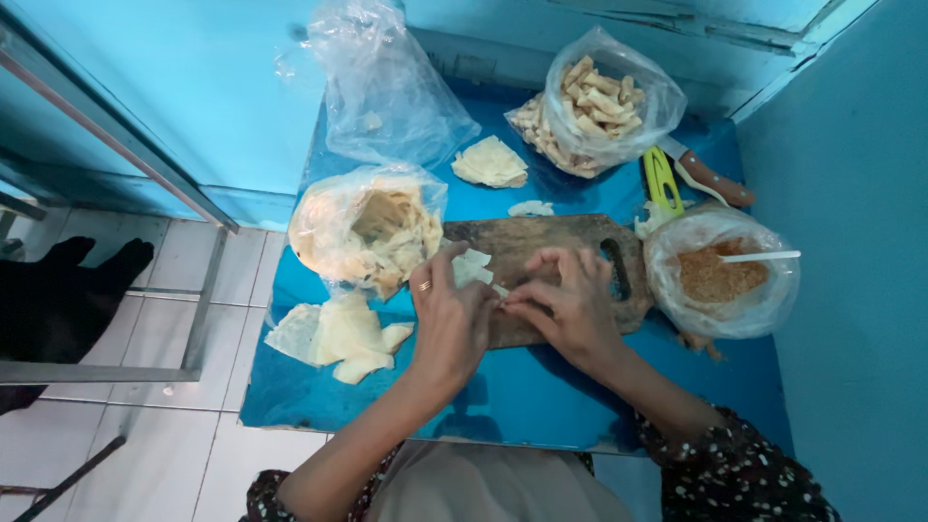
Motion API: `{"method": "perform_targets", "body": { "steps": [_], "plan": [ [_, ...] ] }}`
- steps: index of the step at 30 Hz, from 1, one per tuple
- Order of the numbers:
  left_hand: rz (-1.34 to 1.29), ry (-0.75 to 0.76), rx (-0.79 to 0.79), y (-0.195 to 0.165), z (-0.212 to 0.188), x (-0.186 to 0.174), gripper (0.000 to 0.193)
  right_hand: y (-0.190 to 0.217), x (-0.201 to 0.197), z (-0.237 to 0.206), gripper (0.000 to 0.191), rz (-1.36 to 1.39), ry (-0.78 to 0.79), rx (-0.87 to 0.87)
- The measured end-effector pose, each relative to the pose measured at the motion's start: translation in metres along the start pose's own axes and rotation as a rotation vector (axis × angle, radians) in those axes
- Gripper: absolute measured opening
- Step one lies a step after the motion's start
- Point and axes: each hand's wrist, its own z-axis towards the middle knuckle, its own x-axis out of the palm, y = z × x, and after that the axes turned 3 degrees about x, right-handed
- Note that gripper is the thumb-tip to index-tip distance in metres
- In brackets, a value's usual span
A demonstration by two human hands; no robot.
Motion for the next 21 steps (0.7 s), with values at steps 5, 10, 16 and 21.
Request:
{"method": "perform_targets", "body": {
  "steps": [5, 10, 16, 21],
  "plan": [
    [0.150, -0.046, 0.155, -0.003, -0.003, -0.007, 0.011, 0.002, 0.001, 0.003, 0.008, 0.006, 0.026, 0.039],
    [0.214, 0.074, 0.182, -0.011, -0.010, -0.011, 0.023, 0.005, -0.003, 0.000, 0.010, 0.063, 0.096, 0.112],
    [0.273, 0.102, 0.092, -0.012, 0.000, 0.001, 0.023, 0.006, 0.009, 0.008, 0.018, -0.023, 0.055, 0.237],
    [0.283, -0.065, 0.099, -0.016, 0.006, 0.000, 0.026, 0.003, 0.014, 0.009, 0.017, -0.074, 0.010, 0.223]
  ]
}}
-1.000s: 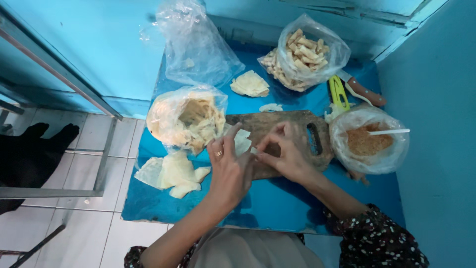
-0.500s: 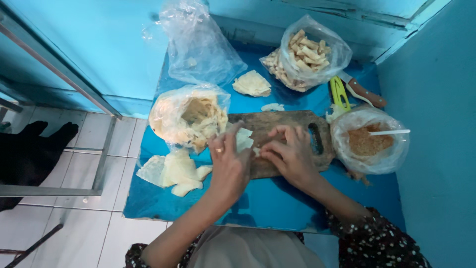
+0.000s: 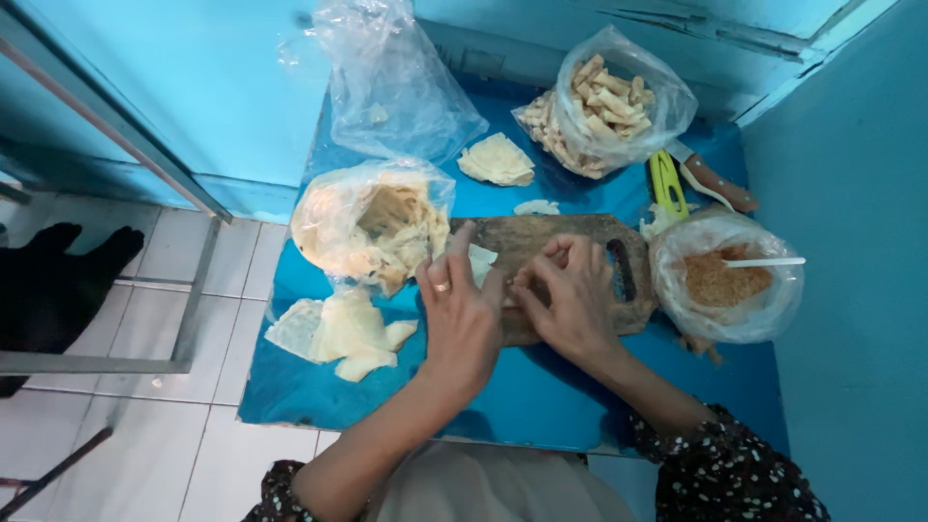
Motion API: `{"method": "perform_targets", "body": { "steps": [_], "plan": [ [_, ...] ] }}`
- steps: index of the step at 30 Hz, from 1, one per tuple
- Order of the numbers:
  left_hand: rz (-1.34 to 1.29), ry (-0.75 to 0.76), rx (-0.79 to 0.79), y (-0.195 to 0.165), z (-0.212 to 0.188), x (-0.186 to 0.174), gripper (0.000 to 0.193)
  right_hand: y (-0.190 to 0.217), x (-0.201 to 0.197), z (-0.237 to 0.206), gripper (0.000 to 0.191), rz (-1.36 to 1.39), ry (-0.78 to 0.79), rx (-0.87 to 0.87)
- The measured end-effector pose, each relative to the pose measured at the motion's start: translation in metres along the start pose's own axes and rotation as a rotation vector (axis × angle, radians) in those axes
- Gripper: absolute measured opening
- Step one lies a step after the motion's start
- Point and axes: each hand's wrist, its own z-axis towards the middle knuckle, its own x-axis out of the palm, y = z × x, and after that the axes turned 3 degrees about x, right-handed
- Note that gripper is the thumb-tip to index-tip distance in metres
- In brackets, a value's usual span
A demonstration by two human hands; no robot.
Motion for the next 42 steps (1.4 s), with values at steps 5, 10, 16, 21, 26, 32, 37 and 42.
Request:
{"method": "perform_targets", "body": {
  "steps": [5, 10, 16, 21, 26, 32, 37, 42],
  "plan": [
    [-0.195, -0.118, -0.179, 0.007, 0.004, -0.027, 0.032, -0.004, -0.017, 0.001, 0.017, 0.148, 0.024, 0.032],
    [-0.057, -0.177, -0.173, 0.017, -0.011, -0.061, 0.034, 0.011, -0.029, -0.014, 0.023, -0.010, -0.028, -0.261],
    [0.012, -0.057, -0.081, 0.020, -0.024, -0.049, 0.029, 0.017, -0.026, -0.008, 0.014, -0.013, 0.002, -0.262],
    [-0.006, 0.013, 0.035, 0.005, -0.028, -0.031, 0.025, 0.018, -0.023, -0.012, 0.012, -0.097, -0.034, -0.373],
    [0.119, 0.048, -0.080, 0.023, -0.025, -0.033, 0.015, 0.012, -0.029, -0.003, 0.026, 0.045, 0.061, -0.220],
    [0.222, 0.112, 0.094, 0.015, -0.028, -0.016, 0.026, -0.059, -0.067, 0.074, 0.020, 0.143, -0.150, 0.085],
    [0.186, 0.140, 0.115, 0.013, -0.033, -0.010, 0.023, -0.105, -0.062, 0.131, 0.011, -0.272, -0.466, -0.126],
    [0.209, 0.147, 0.168, 0.008, -0.034, -0.011, 0.022, -0.118, -0.083, 0.139, 0.016, -0.039, -0.419, -0.047]
  ]
}}
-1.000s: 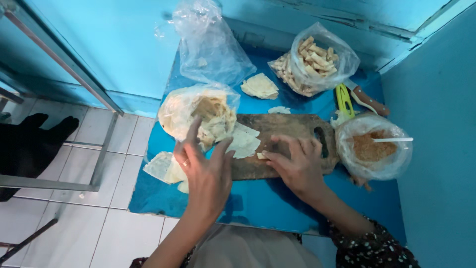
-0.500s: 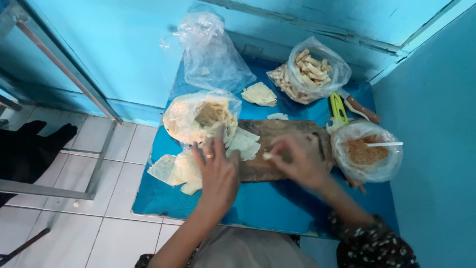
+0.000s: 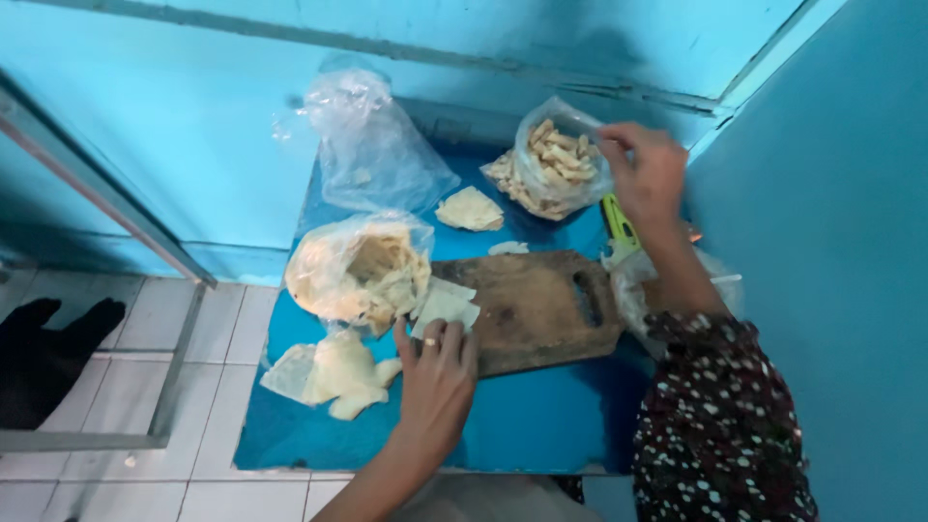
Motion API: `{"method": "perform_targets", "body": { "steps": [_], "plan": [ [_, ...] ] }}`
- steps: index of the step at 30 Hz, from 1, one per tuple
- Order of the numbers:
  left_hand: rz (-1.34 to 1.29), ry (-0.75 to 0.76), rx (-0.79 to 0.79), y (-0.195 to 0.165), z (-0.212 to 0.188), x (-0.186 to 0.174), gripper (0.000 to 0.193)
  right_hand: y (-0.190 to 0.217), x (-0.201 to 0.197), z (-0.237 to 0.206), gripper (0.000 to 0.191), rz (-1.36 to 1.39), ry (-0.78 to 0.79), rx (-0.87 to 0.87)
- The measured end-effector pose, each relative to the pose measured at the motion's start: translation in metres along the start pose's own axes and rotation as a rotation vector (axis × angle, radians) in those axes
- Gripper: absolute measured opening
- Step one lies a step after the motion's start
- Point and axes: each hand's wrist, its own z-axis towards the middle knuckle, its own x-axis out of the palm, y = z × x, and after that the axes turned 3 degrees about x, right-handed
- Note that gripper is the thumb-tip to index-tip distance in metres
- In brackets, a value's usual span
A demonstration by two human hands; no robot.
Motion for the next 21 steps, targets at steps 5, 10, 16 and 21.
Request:
{"method": "perform_targets", "body": {
  "steps": [5, 10, 16, 21],
  "plan": [
    [-0.031, 0.051, 0.036, 0.003, 0.001, -0.003, 0.017, 0.015, -0.084, -0.067, 0.036, 0.331, 0.151, 0.205],
    [-0.161, 0.031, 0.094, -0.014, 0.004, 0.002, 0.022, 0.016, -0.124, -0.129, 0.023, -0.182, 0.436, 0.190],
    [-0.307, -0.096, 0.041, -0.030, 0.007, -0.002, 0.029, -0.016, -0.100, -0.142, 0.041, -0.101, 0.748, 0.092],
    [-0.256, -0.179, -0.172, 0.003, 0.009, -0.022, 0.016, -0.023, -0.095, -0.137, 0.047, -0.028, 0.782, 0.089]
  ]
}}
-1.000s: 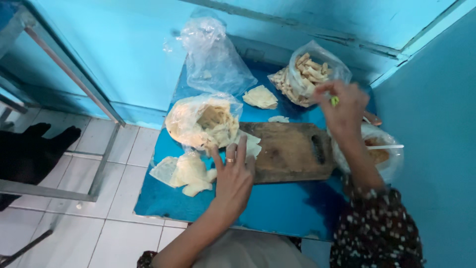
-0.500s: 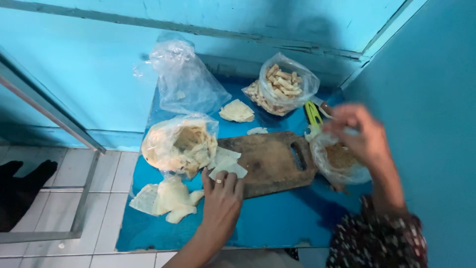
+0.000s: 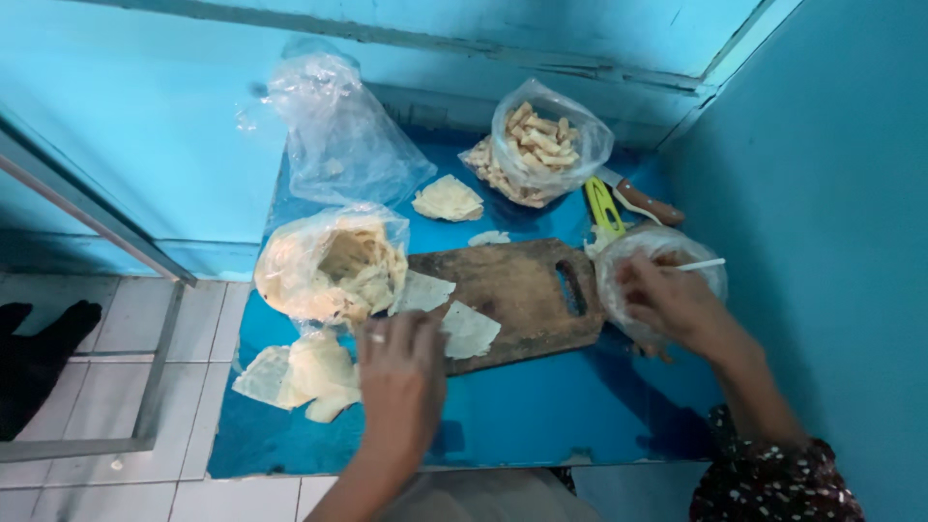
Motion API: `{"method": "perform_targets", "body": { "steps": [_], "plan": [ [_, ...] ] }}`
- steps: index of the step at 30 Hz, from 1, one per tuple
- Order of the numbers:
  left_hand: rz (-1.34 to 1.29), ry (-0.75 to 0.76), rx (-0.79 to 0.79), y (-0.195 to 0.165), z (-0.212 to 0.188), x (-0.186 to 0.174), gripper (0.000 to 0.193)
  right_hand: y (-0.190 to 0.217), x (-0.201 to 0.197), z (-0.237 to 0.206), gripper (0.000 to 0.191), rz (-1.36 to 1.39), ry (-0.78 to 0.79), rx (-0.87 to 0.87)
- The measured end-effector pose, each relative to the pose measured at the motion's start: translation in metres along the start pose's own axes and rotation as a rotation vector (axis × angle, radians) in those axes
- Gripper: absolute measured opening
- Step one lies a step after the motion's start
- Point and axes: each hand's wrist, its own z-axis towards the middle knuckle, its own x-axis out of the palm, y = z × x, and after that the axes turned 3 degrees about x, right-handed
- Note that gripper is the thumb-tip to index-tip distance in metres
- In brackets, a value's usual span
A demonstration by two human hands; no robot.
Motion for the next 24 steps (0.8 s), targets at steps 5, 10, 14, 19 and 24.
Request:
{"method": "perform_targets", "body": {
  "steps": [5, 10, 14, 19, 24],
  "plan": [
    [0.143, 0.091, -0.061, 0.010, 0.007, -0.002, 0.018, 0.011, -0.017, 0.000, 0.046, 0.107, 0.036, 0.101],
    [0.124, 0.100, -0.082, 0.008, 0.002, 0.010, 0.027, 0.014, -0.020, -0.004, 0.050, -0.023, -0.004, -0.092],
    [0.108, 0.101, -0.067, 0.007, -0.002, 0.011, 0.031, 0.006, -0.017, -0.002, 0.055, 0.013, 0.048, -0.002],
    [0.064, 0.079, -0.140, 0.010, -0.009, 0.002, 0.019, -0.003, -0.025, 0.002, 0.053, 0.531, 0.006, 0.403],
    [0.048, 0.077, -0.151, 0.012, -0.011, 0.000, 0.023, 0.020, -0.032, 0.005, 0.060, 0.799, -0.256, 0.452]
  ]
}}
